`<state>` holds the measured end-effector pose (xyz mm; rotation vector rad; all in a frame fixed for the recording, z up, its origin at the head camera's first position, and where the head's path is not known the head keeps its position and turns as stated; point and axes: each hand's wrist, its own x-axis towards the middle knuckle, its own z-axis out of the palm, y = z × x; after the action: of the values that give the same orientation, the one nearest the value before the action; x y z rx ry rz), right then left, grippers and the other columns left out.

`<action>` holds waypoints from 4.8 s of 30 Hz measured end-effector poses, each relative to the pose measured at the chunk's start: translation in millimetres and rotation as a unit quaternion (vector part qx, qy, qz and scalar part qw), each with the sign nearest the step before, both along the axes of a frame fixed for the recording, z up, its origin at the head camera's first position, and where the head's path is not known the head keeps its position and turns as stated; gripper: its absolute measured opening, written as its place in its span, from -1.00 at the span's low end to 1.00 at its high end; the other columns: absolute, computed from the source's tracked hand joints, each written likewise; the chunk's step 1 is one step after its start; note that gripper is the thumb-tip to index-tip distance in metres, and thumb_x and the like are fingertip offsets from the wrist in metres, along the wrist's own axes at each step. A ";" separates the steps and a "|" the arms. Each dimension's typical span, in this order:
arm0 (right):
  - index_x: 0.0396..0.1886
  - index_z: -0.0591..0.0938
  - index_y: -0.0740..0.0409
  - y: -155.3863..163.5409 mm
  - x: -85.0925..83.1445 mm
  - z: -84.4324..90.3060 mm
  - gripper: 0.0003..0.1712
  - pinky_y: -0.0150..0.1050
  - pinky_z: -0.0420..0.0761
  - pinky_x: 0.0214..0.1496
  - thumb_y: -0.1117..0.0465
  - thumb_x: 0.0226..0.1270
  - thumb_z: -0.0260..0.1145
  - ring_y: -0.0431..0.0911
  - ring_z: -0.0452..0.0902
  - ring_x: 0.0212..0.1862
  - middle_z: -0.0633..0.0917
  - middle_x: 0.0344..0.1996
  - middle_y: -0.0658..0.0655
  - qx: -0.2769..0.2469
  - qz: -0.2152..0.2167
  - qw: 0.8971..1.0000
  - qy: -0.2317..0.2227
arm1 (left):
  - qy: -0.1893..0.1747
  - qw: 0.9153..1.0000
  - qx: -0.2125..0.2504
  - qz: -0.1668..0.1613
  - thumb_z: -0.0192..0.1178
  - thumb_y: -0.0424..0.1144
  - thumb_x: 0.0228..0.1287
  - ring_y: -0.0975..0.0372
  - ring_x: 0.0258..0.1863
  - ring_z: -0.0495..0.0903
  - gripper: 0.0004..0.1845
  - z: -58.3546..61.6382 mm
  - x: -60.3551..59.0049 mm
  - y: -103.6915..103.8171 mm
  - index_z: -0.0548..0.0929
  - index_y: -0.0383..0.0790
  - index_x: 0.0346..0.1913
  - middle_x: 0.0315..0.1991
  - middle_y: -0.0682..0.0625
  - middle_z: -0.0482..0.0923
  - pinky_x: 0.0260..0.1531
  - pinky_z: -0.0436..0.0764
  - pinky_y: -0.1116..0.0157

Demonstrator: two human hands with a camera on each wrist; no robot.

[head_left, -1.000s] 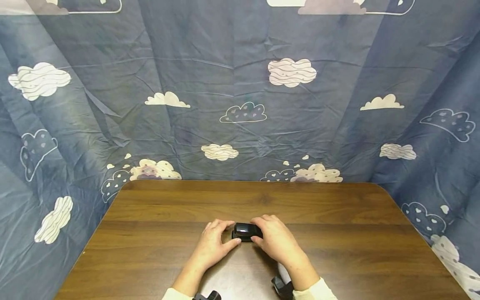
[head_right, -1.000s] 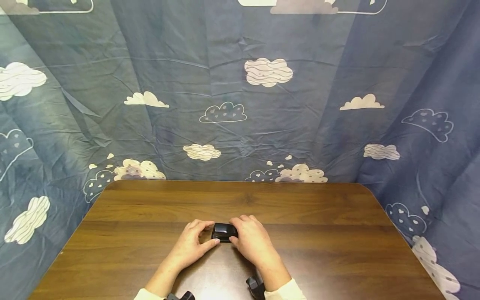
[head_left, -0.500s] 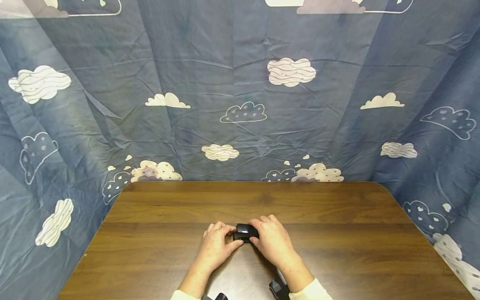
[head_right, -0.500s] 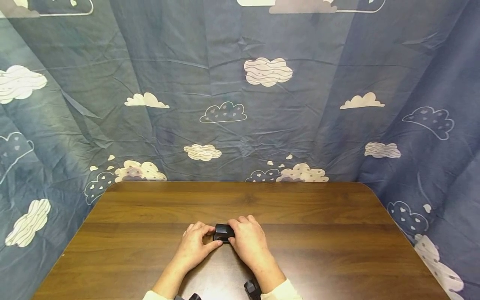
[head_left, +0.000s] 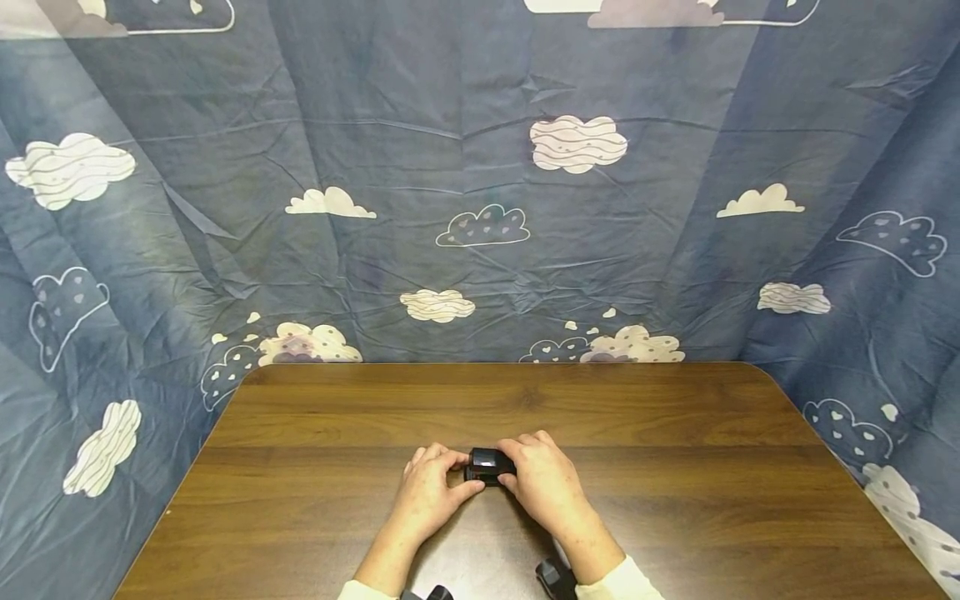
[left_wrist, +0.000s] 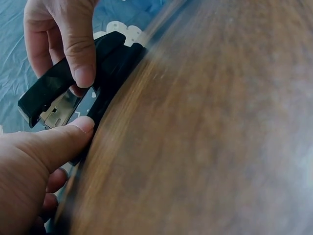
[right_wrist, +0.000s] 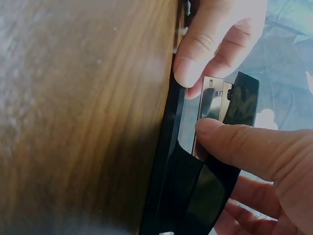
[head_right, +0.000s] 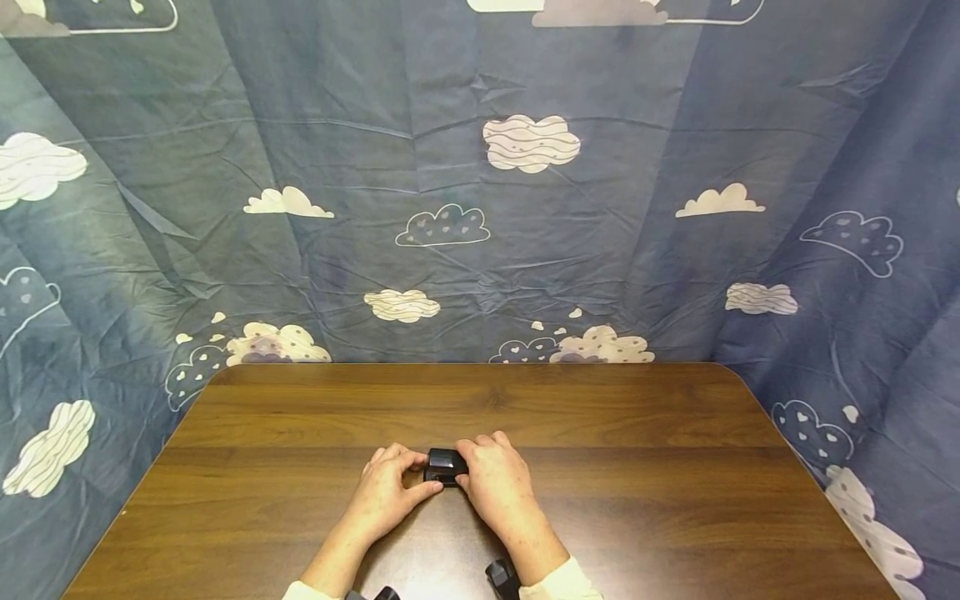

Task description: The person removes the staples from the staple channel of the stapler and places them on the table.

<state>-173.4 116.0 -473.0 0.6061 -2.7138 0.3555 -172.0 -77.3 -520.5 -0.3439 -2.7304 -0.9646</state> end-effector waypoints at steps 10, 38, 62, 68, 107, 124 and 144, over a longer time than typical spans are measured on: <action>-0.06 0.76 -0.08 -0.4 1.1 3.9 -0.50 -0.10 0.72 -0.13 0.03 -0.07 0.68 -0.08 0.68 -0.15 0.83 -0.19 -0.01 0.021 -0.031 0.999 -0.007 | -0.003 1.000 -0.003 -0.001 0.52 0.06 0.05 0.28 -0.18 0.47 -0.60 1.5 0.9 0.2 0.79 -0.03 -0.07 -0.23 0.17 0.61 -0.10 0.46 0.17; -0.14 0.75 -0.12 7.2 -1.5 9.0 -0.55 -0.07 0.70 -0.20 -0.01 -0.09 0.68 -0.07 0.71 -0.17 0.80 -0.29 -0.04 -0.011 -0.030 0.999 -0.013 | 0.008 1.000 -0.002 -0.002 0.54 0.05 0.04 0.29 -0.20 0.48 -0.67 1.9 0.8 -0.3 0.78 0.05 -0.14 -0.27 0.20 0.62 -0.12 0.46 0.19; -0.15 0.71 -0.05 16.0 -4.0 11.9 -0.59 -0.02 0.65 -0.16 0.02 -0.01 0.65 0.00 0.70 -0.17 0.76 -0.26 -0.01 -0.052 -0.018 0.997 -0.048 | 0.002 1.000 -0.015 -0.006 0.52 0.05 0.07 0.33 -0.22 0.44 -0.67 3.5 1.5 0.6 0.78 0.05 -0.12 -0.28 0.21 0.64 -0.19 0.41 0.24; -0.16 0.70 -0.04 18.6 -3.3 11.8 -0.57 -0.06 0.64 -0.18 0.04 -0.03 0.66 -0.04 0.67 -0.22 0.71 -0.28 -0.02 -0.059 -0.010 0.997 -0.039 | 0.000 1.000 -0.016 -0.006 0.52 0.06 0.07 0.34 -0.23 0.42 -0.67 3.1 1.4 0.3 0.78 0.05 -0.11 -0.28 0.22 0.63 -0.20 0.40 0.25; -0.21 0.63 -0.08 33.3 -10.8 20.7 -0.61 -0.13 0.56 -0.15 0.13 -0.01 0.64 -0.21 0.56 -0.26 0.62 -0.34 -0.11 -0.123 -0.018 0.984 -0.130 | 0.016 1.000 -0.013 -0.001 0.54 0.05 0.04 0.33 -0.24 0.44 -0.66 2.1 0.4 1.3 0.78 0.06 -0.12 -0.30 0.22 0.64 -0.17 0.44 0.23; -0.23 0.61 -0.09 39.5 -12.8 20.7 -0.62 -0.18 0.53 -0.15 0.14 -0.01 0.62 -0.24 0.52 -0.27 0.61 -0.35 -0.13 -0.148 -0.013 0.977 -0.154 | 0.010 1.000 -0.012 -0.001 0.53 0.06 0.04 0.34 -0.25 0.41 -0.66 1.0 0.7 1.1 0.78 0.07 -0.12 -0.30 0.22 0.63 -0.18 0.41 0.25; -0.19 0.57 0.05 51.6 -20.1 20.5 -0.63 -0.35 0.52 -0.19 0.26 0.06 0.57 -0.18 0.52 -0.23 0.62 -0.32 -0.03 -0.226 -0.003 0.947 -0.229 | 0.019 1.000 -0.017 0.004 0.54 0.05 0.03 0.34 -0.25 0.42 -0.67 0.8 0.8 2.1 0.78 0.06 -0.14 -0.36 0.23 0.59 -0.18 0.42 0.24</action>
<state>-193.5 167.6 -452.5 0.4191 -2.8930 1.2087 -171.2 -75.2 -519.7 -0.3531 -2.7149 -0.9013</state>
